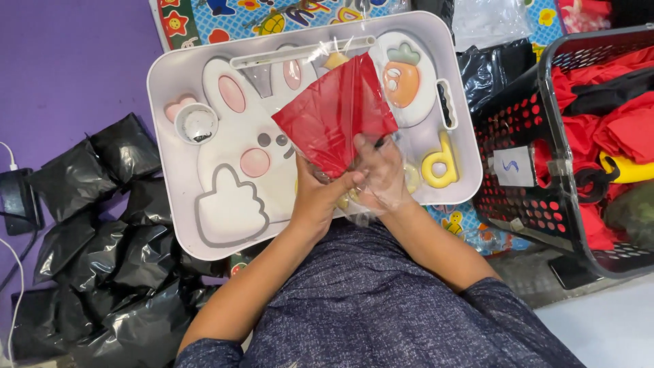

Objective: Folding red fabric covers and placing them into black plastic shipping bags for fulfillment.

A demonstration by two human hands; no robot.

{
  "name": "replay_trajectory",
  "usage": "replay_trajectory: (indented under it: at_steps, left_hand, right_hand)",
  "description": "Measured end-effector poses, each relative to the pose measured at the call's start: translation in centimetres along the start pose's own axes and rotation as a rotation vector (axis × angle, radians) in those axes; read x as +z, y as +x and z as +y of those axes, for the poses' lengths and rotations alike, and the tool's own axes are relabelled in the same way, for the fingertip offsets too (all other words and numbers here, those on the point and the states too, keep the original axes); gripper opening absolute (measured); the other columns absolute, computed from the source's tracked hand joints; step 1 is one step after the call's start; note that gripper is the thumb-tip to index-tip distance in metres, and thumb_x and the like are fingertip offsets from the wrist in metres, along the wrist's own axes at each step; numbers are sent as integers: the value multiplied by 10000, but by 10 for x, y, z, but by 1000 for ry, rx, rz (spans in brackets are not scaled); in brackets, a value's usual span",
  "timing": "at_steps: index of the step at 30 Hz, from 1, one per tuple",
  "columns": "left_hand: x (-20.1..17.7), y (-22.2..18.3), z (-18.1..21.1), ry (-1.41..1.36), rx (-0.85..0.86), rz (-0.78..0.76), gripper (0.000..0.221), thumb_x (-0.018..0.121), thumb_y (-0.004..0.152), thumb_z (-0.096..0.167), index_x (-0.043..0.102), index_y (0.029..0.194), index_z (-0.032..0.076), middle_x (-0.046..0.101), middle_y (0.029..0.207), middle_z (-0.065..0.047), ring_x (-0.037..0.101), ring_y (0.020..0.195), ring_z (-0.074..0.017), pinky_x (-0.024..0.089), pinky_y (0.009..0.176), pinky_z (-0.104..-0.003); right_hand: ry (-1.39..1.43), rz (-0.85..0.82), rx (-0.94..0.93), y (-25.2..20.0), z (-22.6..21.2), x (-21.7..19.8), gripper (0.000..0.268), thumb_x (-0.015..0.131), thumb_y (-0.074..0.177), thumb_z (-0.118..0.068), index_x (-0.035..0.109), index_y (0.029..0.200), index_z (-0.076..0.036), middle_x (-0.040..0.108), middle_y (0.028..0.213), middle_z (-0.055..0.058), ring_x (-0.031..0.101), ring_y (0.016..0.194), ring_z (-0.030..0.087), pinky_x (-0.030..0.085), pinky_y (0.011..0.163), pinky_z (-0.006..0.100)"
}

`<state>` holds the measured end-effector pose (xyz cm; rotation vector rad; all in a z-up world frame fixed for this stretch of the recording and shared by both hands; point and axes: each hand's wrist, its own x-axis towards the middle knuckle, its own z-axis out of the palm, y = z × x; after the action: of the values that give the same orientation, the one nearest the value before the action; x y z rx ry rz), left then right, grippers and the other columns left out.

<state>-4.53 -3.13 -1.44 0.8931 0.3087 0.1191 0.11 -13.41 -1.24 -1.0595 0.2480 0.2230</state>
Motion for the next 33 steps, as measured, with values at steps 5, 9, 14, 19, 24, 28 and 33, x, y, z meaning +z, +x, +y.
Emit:
replay_trajectory:
  at_steps: [5,9,14,19,24,28,33]
  left_hand:
    - [-24,-2,-13,-117,-44,-103,1371,991,577,332,145,1649,211,409,1603,-113,483,1405,-252,502,1128,-426]
    - [-42,26,8,-341,-40,-80,838,886,738,527,432,1418,341,657,1341,1,666,1219,-216,620,973,-403]
    - [-45,48,-31,-295,-6,15,753,848,795,26,499,1447,173,676,1282,-124,703,1141,-313,637,921,-448]
    - [-29,43,-6,-244,-30,-4,828,890,750,35,476,1449,196,657,1319,-134,683,1177,-332,625,936,-453]
    - [-9,30,33,-164,43,-35,957,921,711,47,387,1491,199,595,1337,-135,622,1230,-316,588,1008,-444]
    - [-21,31,-3,-177,12,-30,974,905,692,-19,396,1493,198,619,1314,-138,661,1168,-328,619,917,-431]
    - [-14,18,-15,-111,-12,-79,916,912,691,-26,456,1458,180,642,1331,-87,652,1169,-239,605,937,-366]
  right_hand:
    - [120,-77,-165,-16,-21,36,295,704,970,-128,571,1230,-95,660,987,14,654,722,73,576,639,170]
    - [359,47,-36,-16,-19,32,298,766,888,22,577,1114,-29,725,897,139,743,699,274,645,718,383]
    - [255,44,-138,-26,-24,52,170,731,948,-80,677,1109,-87,739,948,61,730,811,187,623,729,350]
    - [263,126,-156,6,18,13,173,694,977,-89,626,1137,-89,715,988,75,720,848,206,640,741,378]
    - [296,-38,-166,-6,18,9,234,749,933,-110,683,1158,-112,735,982,42,713,865,151,590,740,293]
    - [87,15,-229,13,45,-21,405,782,878,3,660,1248,-109,732,1043,28,694,875,109,614,768,270]
    - [111,12,-246,-10,-8,38,407,768,885,20,631,1253,-91,705,1049,27,682,902,119,610,738,205]
